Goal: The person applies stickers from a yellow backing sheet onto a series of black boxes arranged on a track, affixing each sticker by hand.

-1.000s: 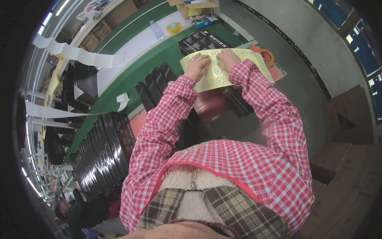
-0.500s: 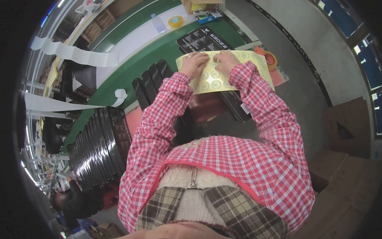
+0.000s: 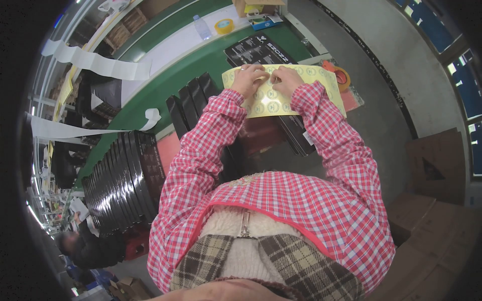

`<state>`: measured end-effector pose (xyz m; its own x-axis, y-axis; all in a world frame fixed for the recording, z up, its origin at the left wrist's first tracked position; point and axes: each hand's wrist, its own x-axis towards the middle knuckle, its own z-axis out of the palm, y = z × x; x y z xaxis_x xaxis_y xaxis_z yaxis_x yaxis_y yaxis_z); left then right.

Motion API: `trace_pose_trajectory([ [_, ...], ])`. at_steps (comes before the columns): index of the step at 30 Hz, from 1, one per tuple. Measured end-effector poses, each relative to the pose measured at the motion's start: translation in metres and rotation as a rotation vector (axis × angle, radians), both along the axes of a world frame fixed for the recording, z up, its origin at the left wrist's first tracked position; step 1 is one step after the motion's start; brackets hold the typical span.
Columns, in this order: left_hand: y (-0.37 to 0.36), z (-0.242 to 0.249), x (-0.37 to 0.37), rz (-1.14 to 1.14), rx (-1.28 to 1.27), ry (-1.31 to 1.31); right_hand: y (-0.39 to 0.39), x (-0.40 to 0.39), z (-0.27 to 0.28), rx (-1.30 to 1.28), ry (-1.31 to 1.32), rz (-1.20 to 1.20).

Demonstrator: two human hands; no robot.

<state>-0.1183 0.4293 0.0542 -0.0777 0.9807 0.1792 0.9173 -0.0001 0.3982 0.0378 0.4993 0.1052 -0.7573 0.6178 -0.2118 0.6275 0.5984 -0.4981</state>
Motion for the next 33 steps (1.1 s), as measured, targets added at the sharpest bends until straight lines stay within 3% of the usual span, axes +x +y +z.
trace_pose_trajectory([
  [6,-0.001,0.007,0.004,0.039,-0.031,-0.072,0.001,0.007,-0.002,-0.098,0.162,-0.075],
  [12,0.0,-0.004,0.002,0.044,0.116,-0.161,0.005,0.0,-0.002,0.001,-0.002,-0.031],
  [24,0.0,0.015,0.01,0.066,-0.075,-0.075,0.005,-0.004,0.001,-0.02,-0.069,-0.015],
  [33,0.004,0.011,0.008,0.078,-0.076,-0.107,0.004,0.005,-0.005,-0.094,0.146,-0.115],
])
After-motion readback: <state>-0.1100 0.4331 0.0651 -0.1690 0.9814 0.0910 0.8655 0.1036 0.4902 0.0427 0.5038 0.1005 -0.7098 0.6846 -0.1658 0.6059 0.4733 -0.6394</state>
